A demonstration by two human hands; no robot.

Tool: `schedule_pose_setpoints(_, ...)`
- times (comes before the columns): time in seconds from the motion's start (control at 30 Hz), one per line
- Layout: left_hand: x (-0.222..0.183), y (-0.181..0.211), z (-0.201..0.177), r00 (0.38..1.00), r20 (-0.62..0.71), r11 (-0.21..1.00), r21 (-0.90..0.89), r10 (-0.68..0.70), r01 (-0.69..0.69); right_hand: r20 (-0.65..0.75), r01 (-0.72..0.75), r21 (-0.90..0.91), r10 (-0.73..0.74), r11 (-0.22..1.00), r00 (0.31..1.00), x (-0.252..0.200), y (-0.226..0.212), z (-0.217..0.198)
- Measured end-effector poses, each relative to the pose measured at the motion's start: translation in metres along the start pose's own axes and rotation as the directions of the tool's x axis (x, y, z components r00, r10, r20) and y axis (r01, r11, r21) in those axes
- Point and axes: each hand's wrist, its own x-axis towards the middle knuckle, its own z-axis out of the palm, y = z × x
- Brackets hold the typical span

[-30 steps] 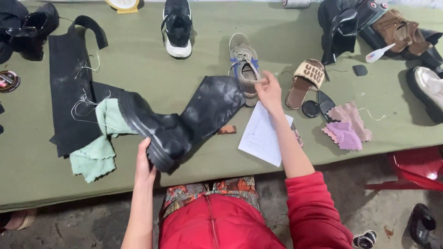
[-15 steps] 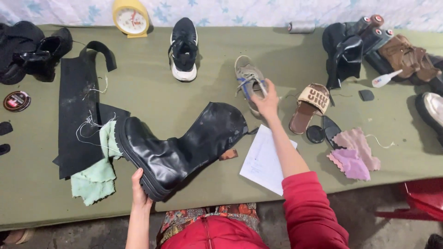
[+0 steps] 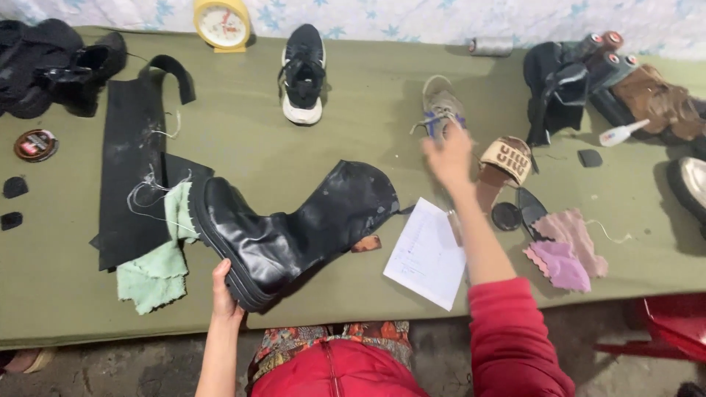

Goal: Cleaning a black leather boot using a small tool and cloth on a repair workbench.

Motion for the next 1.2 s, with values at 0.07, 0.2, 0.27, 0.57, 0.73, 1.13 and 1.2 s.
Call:
schedule_pose_setpoints(0.07, 0.004, -0.002, -0.004, 1.000, 0.015, 1.000, 0.010, -0.002, 0.001, 0.154, -0.032, 0.077, 0.020, 0.997, 0.988, -0.047, -0.061, -0.012)
schedule_pose_setpoints(0.2, 0.019, -0.009, -0.019, 0.999, 0.046, 1.000, 0.028, 0.011, -0.012, 0.504, 0.140, -0.249, 0.005, 0.958, 0.864, -0.095, -0.064, 0.048)
schedule_pose_setpoints(0.27, 0.020, -0.007, -0.019, 0.999, 0.054, 0.999, 0.032, 0.000, -0.002, 0.537, 0.189, -0.302, 0.003, 0.934, 0.843, -0.097, -0.045, 0.089)
schedule_pose_setpoints(0.57, 0.072, -0.011, 0.038, 0.969, 0.247, 0.998, -0.060, 0.004, 0.011, 0.488, 0.152, 0.659, -0.572, 0.737, 0.659, -0.139, -0.137, -0.025)
schedule_pose_setpoints(0.73, 0.032, 0.007, 0.109, 0.917, 0.398, 0.995, -0.104, 0.037, 0.005, 0.465, 0.407, 0.527, -0.655, 0.746, 0.596, -0.147, -0.136, -0.035)
schedule_pose_setpoints(1.13, -0.005, 0.065, 0.128, 0.977, 0.201, 0.996, 0.077, -0.068, 0.053, -0.300, 0.612, -0.246, -0.659, 0.752, 0.690, -0.072, -0.070, 0.004)
schedule_pose_setpoints(1.2, -0.006, 0.067, 0.130, 0.984, 0.157, 0.990, 0.129, -0.085, 0.064, -0.261, 0.624, -0.223, -0.662, 0.749, 0.703, -0.066, -0.047, 0.034)
